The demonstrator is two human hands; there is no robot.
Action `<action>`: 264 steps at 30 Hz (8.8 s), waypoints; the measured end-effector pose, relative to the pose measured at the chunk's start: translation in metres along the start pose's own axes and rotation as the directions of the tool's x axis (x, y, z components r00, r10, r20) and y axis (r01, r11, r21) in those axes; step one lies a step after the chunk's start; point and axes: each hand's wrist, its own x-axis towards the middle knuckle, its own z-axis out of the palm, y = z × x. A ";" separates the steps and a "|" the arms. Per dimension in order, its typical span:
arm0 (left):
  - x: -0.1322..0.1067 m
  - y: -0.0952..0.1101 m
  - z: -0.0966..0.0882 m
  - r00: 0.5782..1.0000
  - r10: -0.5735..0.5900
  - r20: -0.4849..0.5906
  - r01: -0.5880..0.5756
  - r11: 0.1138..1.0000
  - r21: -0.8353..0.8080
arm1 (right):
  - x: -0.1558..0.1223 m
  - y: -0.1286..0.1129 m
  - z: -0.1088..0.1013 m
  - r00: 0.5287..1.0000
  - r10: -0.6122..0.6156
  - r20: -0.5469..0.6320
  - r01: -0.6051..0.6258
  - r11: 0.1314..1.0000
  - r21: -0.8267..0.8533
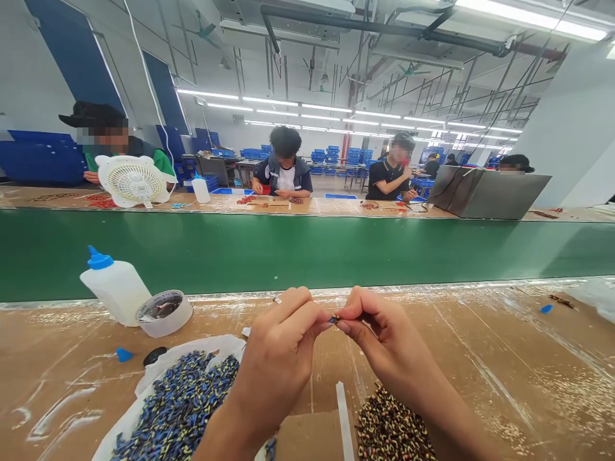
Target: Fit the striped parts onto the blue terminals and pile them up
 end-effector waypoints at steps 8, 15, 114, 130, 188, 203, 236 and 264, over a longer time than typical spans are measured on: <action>0.002 -0.004 0.001 0.987 -0.077 0.138 0.090 0.992 -0.090 | 0.003 0.007 -0.002 0.992 0.052 0.112 -0.060 0.996 0.072; 0.001 -0.005 0.001 0.956 -0.187 0.225 0.209 0.974 -0.082 | 0.002 0.004 0.003 0.998 0.020 0.058 -0.016 0.998 -0.063; 0.001 0.000 -0.012 0.981 -0.071 0.179 0.102 0.979 -0.174 | -0.001 0.014 0.018 0.999 0.000 0.049 -0.013 0.959 0.282; 0.005 -0.004 -0.010 0.900 -0.236 0.367 0.350 0.893 -0.283 | 0.004 0.005 0.002 0.986 0.138 0.094 -0.163 0.920 0.357; -0.042 -0.076 -0.005 0.721 -0.520 0.457 0.653 0.731 -0.199 | -0.025 0.118 -0.064 0.915 0.359 -0.184 -0.376 0.924 -0.070; -0.114 -0.105 -0.023 0.421 -0.714 0.560 0.474 0.699 0.535 | -0.051 0.178 -0.091 0.806 0.310 -0.504 -0.427 0.894 -0.133; -0.117 -0.095 -0.019 0.472 -0.688 0.551 0.442 0.726 0.527 | -0.064 0.133 -0.011 0.858 0.405 0.315 -0.326 0.905 -0.275; -0.102 -0.112 -0.024 0.613 -0.636 0.468 0.475 0.771 0.425 | -0.060 0.131 -0.004 0.888 0.349 0.299 -0.243 0.909 -0.340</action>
